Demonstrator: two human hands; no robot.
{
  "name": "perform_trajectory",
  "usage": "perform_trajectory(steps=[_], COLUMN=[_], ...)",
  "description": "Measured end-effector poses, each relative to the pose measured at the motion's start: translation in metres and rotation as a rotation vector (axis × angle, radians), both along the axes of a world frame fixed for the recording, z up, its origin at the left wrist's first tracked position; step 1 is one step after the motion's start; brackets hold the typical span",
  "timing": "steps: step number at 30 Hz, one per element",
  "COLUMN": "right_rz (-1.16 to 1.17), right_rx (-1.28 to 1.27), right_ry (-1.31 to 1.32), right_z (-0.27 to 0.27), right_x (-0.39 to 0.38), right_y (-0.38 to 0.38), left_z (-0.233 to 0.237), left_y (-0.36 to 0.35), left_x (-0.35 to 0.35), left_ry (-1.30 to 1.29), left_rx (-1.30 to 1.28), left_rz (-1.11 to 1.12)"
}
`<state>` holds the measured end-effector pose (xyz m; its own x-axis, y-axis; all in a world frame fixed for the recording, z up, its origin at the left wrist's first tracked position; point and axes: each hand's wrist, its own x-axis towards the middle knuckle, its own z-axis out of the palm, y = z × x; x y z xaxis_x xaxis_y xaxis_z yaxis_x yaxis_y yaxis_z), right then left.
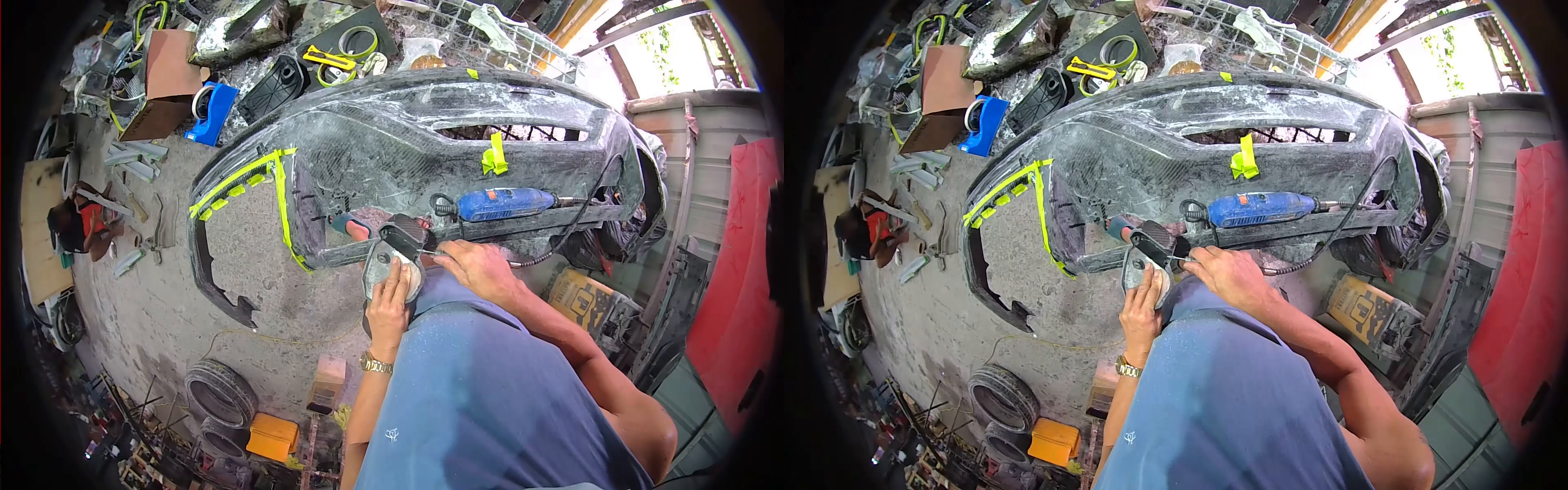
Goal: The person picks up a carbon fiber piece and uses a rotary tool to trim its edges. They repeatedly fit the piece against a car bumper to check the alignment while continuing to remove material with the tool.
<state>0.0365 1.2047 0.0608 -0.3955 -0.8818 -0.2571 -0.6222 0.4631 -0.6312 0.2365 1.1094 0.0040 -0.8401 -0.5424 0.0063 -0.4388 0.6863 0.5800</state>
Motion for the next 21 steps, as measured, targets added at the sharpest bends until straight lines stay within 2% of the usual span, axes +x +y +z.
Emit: perform_trajectory(steps=[12, 21], right_rz=[-0.01, 0.086], right_rx=[-0.002, -0.043], right_ry=[-0.03, -0.104], right_z=[-0.0005, 0.0001], right_x=[-0.0031, -0.0089], right_y=[-0.0012, -0.0001], left_z=[0.0066, 0.007], left_y=[-0.0021, -0.0056], left_x=[-0.0019, 0.0003], left_ry=[-0.042, -0.018], left_rx=[0.009, 0.005], left_rz=[-0.003, -0.009])
